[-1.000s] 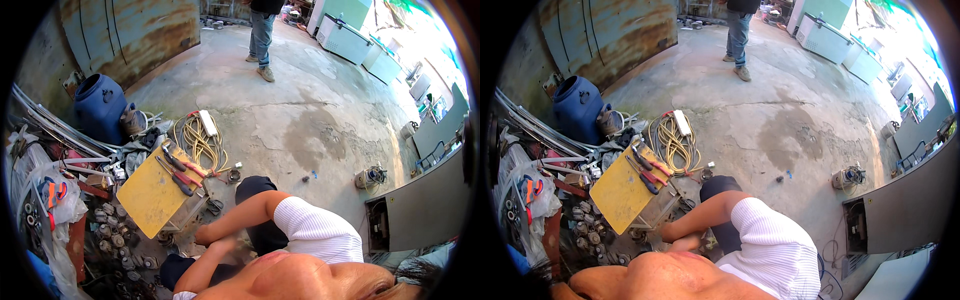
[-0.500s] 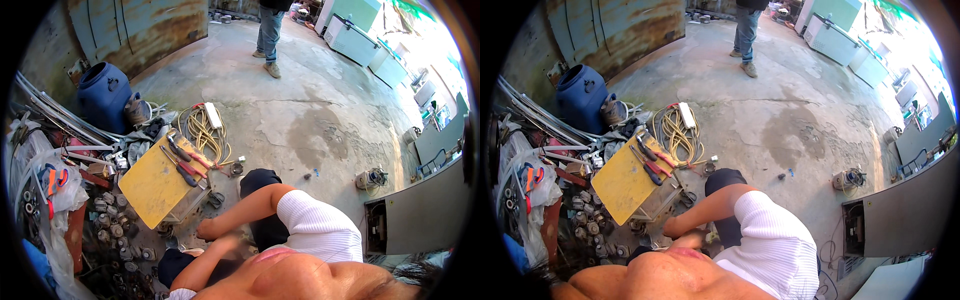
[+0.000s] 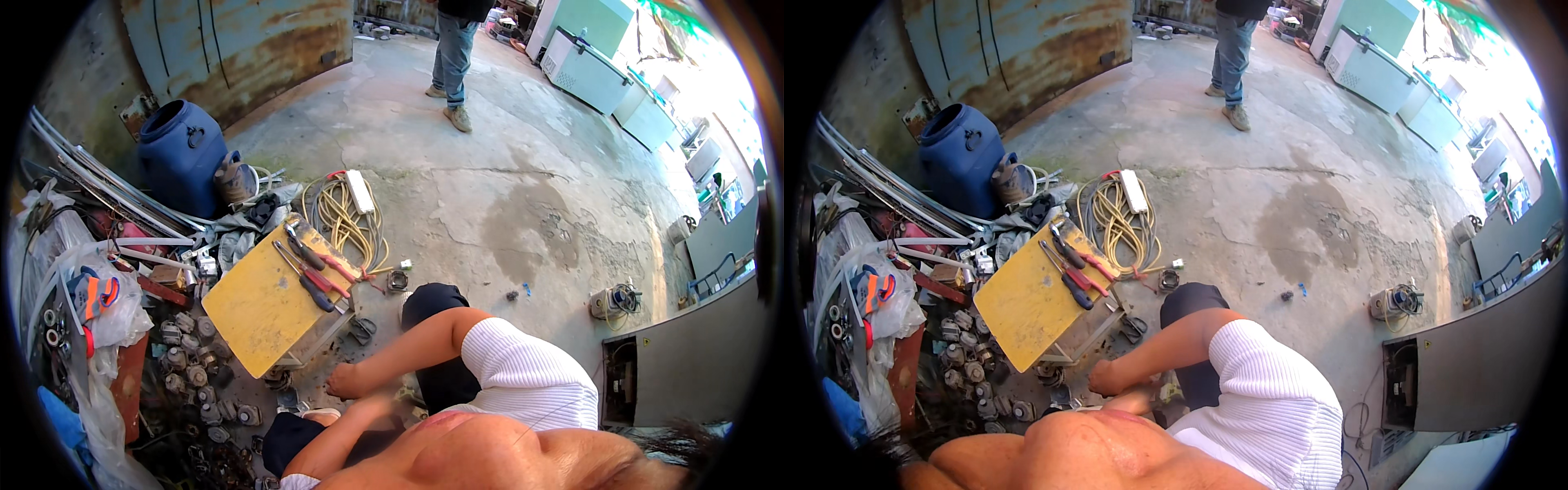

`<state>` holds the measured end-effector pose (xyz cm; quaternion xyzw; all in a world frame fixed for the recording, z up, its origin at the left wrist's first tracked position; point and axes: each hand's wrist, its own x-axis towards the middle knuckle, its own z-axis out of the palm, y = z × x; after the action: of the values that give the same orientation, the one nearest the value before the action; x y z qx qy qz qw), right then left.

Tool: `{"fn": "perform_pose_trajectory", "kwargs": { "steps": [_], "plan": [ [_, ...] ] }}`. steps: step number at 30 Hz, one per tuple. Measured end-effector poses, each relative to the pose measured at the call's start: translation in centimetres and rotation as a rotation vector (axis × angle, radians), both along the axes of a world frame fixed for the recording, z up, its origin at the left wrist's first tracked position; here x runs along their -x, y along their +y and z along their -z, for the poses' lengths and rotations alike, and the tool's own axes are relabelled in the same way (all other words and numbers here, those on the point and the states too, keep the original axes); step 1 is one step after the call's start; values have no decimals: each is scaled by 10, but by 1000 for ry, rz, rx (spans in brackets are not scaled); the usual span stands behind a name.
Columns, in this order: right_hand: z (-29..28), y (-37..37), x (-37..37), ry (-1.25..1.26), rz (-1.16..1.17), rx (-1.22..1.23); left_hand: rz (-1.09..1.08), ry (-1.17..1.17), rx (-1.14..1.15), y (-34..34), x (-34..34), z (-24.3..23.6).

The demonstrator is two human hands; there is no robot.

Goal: The person disassembles an electric motor by removing screws from the housing with a socket wrench and then pulling the internal rotor assembly out of the casing by hand.

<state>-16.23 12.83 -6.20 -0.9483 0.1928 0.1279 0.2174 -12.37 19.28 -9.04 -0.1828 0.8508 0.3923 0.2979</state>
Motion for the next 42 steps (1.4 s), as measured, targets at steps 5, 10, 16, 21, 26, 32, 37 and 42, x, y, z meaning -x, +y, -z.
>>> {"fn": "perform_pose_trajectory", "kwargs": {
  "steps": [5, 10, 16, 21, 26, 32, 37, 42],
  "plan": [
    [0, 2, 6, 6, 13, 29, 1, -17, -38, -12, -13, -19],
    [19, 5, 9, 48, 33, 21, -10, -31, -66, -15, -22, -26],
    [40, 9, 7, 136, -17, 19, -14, -49, -71, -18, -29, -27],
    [40, 8, 5, 161, -44, 21, -5, -47, -75, -17, -28, -25],
    [33, 3, 3, 236, -60, 11, 7, -37, -74, -19, -24, -24],
    [21, -4, 3, 279, -44, 40, 29, -20, -61, -20, -16, -19],
    [10, 8, 8, 310, -42, 97, 67, 10, -45, -3, 3, -3],
    [1, 13, 13, 312, -76, 62, 79, 39, -22, 18, 18, 21]
  ]
}}
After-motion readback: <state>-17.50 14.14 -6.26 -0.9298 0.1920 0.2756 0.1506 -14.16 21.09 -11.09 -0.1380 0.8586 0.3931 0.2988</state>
